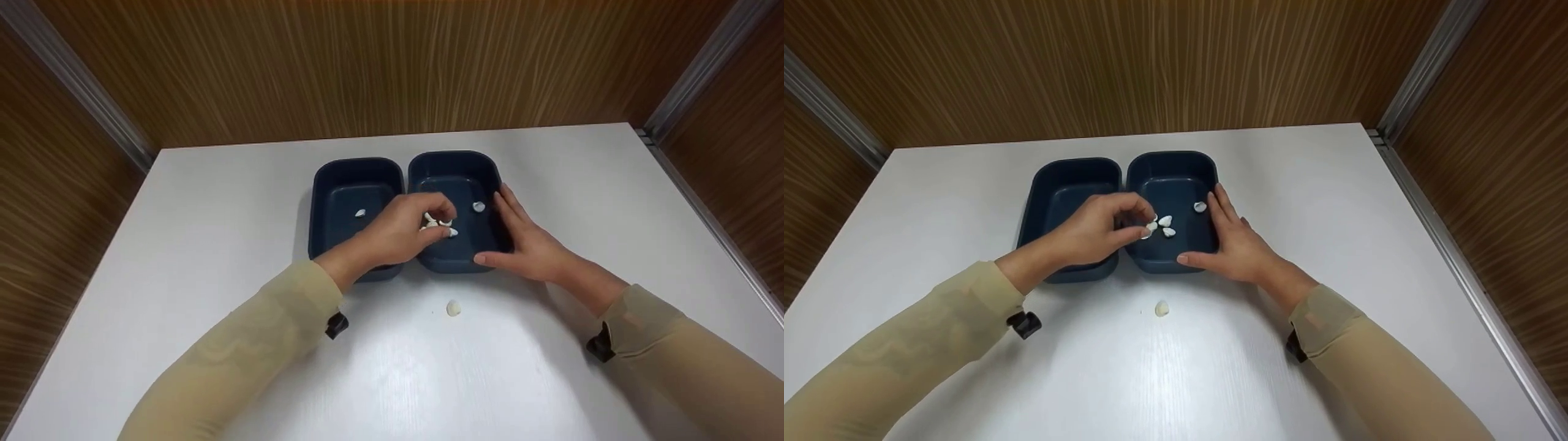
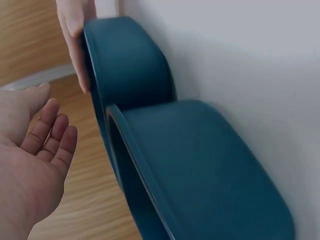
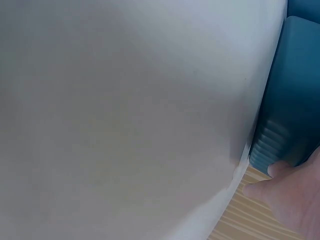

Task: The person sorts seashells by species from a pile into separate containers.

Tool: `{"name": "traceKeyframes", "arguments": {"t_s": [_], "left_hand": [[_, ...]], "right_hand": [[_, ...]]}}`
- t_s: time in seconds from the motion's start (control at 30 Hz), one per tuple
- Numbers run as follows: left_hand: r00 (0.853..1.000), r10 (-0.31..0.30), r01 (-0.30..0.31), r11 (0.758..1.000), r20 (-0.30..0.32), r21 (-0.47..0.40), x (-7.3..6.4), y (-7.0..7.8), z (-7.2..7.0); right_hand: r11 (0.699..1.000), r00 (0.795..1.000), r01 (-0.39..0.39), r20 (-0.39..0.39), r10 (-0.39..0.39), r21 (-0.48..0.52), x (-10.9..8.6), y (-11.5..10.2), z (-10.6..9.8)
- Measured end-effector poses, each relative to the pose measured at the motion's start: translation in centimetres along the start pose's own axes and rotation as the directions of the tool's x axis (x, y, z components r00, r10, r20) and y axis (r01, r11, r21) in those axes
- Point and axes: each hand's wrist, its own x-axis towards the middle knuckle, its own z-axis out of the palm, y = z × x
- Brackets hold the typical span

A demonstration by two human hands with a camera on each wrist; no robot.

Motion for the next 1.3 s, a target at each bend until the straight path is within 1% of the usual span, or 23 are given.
{"name": "traceKeyframes", "arguments": {"t_s": [0.07,0.23,0.43,0.6,0.77,0.97,1.1,1.3], "left_hand": [[1.000,0.025,-0.025,1.000,0.005,0.006,-0.6,0.6,0.1],[0.998,0.061,-0.061,0.998,0.023,-0.014,-2.0,1.5,0.7],[0.995,0.084,-0.080,0.994,0.057,-0.076,-3.5,2.0,1.9],[0.989,0.116,-0.109,0.991,0.095,-0.076,-4.6,2.1,3.2],[0.984,0.104,-0.093,0.993,0.145,-0.076,-5.4,2.1,4.4],[0.982,0.063,-0.047,0.995,0.180,-0.090,-6.1,1.4,5.5],[0.981,0.039,-0.021,0.995,0.190,-0.097,-6.3,0.8,6.2],[0.982,0.040,-0.030,0.998,0.184,-0.057,-6.4,-0.3,7.1]], "right_hand": [[1.000,1.000,-0.001,0.001,0.001,0.000,0.0,0.0,-0.1],[1.000,1.000,-0.012,0.008,0.012,-0.002,0.0,0.1,-0.1],[1.000,1.000,-0.022,0.006,0.022,-0.009,-0.1,0.1,-0.2],[1.000,1.000,-0.020,-0.004,0.020,-0.023,-0.3,0.0,-0.2],[0.999,1.000,-0.025,-0.009,0.025,-0.028,-0.3,-0.1,-0.2],[1.000,1.000,-0.019,-0.012,0.019,-0.024,-0.2,-0.2,-0.1],[0.999,1.000,-0.019,-0.007,0.019,-0.028,-0.2,-0.2,-0.1],[0.999,1.000,-0.019,-0.005,0.019,-0.027,-0.2,-0.2,-0.1]]}}
